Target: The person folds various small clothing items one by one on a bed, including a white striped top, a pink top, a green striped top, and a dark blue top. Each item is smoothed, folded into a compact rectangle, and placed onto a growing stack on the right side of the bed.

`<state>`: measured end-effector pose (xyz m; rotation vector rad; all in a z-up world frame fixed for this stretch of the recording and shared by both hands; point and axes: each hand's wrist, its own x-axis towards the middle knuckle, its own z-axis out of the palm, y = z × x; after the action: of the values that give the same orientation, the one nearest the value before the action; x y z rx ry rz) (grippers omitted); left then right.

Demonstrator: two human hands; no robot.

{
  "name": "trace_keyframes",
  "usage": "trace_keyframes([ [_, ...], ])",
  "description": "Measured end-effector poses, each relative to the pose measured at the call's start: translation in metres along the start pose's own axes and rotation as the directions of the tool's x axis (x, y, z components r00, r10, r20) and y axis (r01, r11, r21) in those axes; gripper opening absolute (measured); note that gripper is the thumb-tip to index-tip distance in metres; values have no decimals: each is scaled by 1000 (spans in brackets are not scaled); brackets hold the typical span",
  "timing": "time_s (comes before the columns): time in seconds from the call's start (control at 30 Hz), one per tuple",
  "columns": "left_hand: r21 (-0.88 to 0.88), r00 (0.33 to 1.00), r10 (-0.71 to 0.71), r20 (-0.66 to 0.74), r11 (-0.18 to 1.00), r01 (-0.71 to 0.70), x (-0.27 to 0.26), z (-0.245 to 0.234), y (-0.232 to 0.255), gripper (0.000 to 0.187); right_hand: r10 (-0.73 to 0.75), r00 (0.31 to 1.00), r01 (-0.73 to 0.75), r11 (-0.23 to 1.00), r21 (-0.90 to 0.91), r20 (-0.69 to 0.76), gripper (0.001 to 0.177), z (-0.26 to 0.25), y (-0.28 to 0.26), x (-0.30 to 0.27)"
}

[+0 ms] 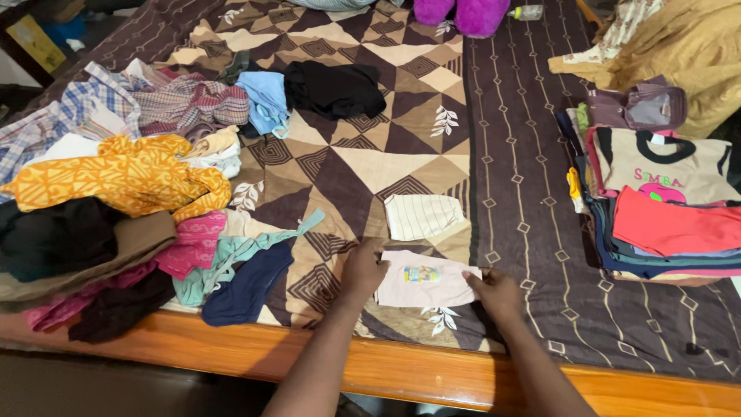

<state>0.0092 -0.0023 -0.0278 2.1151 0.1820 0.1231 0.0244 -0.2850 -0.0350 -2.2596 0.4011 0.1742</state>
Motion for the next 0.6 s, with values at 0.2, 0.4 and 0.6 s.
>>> trace_keyframes([
  [0.2,245,970,236,-62,946,-214,-45,86,35,53,-104,988,107,994,23,-112,45,16,23,6],
  [0.4,494,907,138,398,801,-339,-63,88,76,73,-219,971,225,973,54,-98,47,16,33,6],
  [0.6,554,919,43,392,787,-273,-59,72,72,70,-252,959,247,967,-59,-126,47,16,27,-3],
])
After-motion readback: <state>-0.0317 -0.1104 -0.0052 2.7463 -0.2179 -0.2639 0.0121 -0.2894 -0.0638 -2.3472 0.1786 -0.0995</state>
